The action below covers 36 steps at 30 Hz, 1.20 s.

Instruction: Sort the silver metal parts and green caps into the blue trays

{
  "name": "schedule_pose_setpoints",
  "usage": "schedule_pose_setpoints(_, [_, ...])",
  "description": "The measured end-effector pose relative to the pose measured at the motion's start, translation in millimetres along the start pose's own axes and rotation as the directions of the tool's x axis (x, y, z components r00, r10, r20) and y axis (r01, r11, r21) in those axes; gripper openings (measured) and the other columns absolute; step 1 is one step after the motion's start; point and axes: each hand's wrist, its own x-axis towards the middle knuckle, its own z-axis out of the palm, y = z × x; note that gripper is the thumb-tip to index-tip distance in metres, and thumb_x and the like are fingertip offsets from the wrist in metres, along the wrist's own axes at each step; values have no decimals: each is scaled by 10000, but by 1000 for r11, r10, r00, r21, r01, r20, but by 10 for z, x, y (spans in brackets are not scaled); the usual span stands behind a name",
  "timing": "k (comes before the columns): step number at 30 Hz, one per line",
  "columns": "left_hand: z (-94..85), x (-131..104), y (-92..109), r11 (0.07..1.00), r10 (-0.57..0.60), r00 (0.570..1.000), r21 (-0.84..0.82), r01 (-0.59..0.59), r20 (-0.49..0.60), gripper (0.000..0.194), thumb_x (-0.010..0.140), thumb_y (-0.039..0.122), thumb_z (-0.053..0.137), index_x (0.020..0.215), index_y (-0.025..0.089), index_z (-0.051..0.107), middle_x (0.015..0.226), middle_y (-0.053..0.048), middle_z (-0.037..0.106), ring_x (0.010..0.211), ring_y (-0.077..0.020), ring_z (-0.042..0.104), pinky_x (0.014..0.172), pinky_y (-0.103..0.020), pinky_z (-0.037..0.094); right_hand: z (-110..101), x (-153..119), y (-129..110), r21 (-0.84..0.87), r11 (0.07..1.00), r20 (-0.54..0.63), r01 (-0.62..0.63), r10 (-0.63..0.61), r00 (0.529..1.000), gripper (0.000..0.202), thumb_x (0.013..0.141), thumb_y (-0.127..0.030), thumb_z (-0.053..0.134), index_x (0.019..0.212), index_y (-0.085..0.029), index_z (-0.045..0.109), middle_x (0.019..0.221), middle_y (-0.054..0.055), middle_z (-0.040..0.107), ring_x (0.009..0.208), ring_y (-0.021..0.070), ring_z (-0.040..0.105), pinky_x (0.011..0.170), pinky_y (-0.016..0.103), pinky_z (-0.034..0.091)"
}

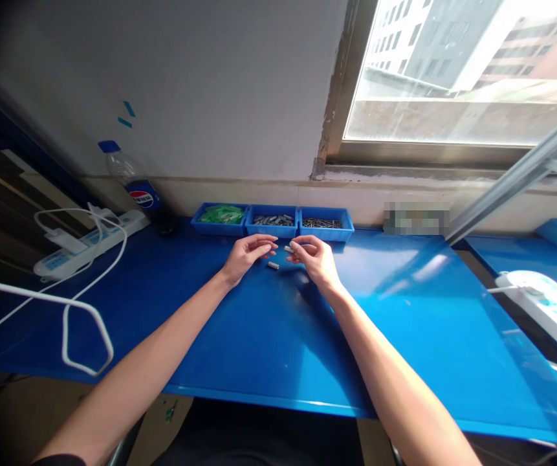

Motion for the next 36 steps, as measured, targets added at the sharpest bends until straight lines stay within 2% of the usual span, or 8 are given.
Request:
schedule_pose_setpoints(6, [47, -36, 32, 999, 36, 998, 6, -36, 53, 412, 816, 422, 807, 1127, 154, 766, 911, -80, 793, 825, -207, 745, 793, -331, 607, -2, -6, 24, -24, 999, 20, 31, -31, 999, 470, 710, -562, 880, 979, -222, 698, 858, 65, 796, 818, 258, 770, 821, 410, 617])
schedule_pose_setpoints(10, [85, -50, 30, 1000, 30, 997, -9, -30, 74, 399, 796, 464, 825, 1044, 156, 768, 892, -75, 791, 788, -213, 746, 756, -348, 627, 15, -32, 16, -57, 996, 48, 61, -59, 997, 471, 694, -526, 900, 992, -218, 704, 968, 85, 809, 946, 281, 775, 899, 428, 616])
schedule_pose_setpoints(15, [79, -35, 28, 1000, 21, 998, 9, -22, 66, 379, 790, 481, 829, 945, 142, 757, 763, -61, 765, 676, -198, 732, 696, -334, 618, 34, -61, -16, -66, 996, 49, 65, -62, 997, 478, 677, -519, 912, 979, -206, 712, 966, 89, 807, 932, 282, 782, 911, 442, 624])
schedule_pose_setpoints(22, [70, -32, -3, 998, -28, 994, -54, 34, 101, 392, 769, 470, 846, 962, 140, 757, 782, -68, 777, 683, -199, 738, 714, -343, 627, 58, -44, 88, -52, 993, 69, 104, -101, 993, 480, 694, -509, 906, 1012, -216, 697, 1027, 93, 800, 969, 282, 783, 925, 436, 630])
schedule_pose_setpoints(26, [41, 3, -13, 998, 0, 999, -67, 3, 34, 376, 769, 448, 854, 953, 132, 765, 812, -82, 785, 711, -200, 738, 723, -337, 613, 45, -31, 119, -154, 977, 61, 147, -139, 988, 480, 740, -502, 874, 1092, -231, 693, 1017, 81, 802, 946, 271, 778, 886, 424, 634])
schedule_pose_setpoints(30, [-22, 110, -19, 992, 37, 994, -113, -49, -107, 367, 776, 431, 861, 987, 146, 766, 886, -84, 799, 802, -202, 758, 813, -335, 595, 28, -55, 103, -431, 858, 107, 279, -258, 960, 258, 893, -472, 725, 984, -231, 737, 931, 72, 793, 859, 252, 756, 811, 403, 617])
schedule_pose_setpoints(33, [-68, 204, -11, 965, 8, 984, -256, -53, -176, 407, 763, 403, 877, 1066, 162, 753, 971, -87, 803, 958, -216, 764, 917, -346, 578, 42, -83, 102, -528, 720, 284, 450, -350, 893, 206, 942, -396, 674, 1068, -258, 762, 1082, 81, 789, 994, 259, 738, 901, 410, 592])
schedule_pose_setpoints(36, [-99, 239, 14, 926, -7, 987, -375, -53, -158, 500, 774, 345, 875, 1227, 201, 717, 1185, -104, 773, 1161, -229, 718, 1016, -357, 543, 68, -90, 141, -553, 589, 468, 590, -366, 804, 230, 965, -339, 655, 1159, -287, 768, 1223, 74, 764, 1136, 274, 692, 1006, 448, 550])
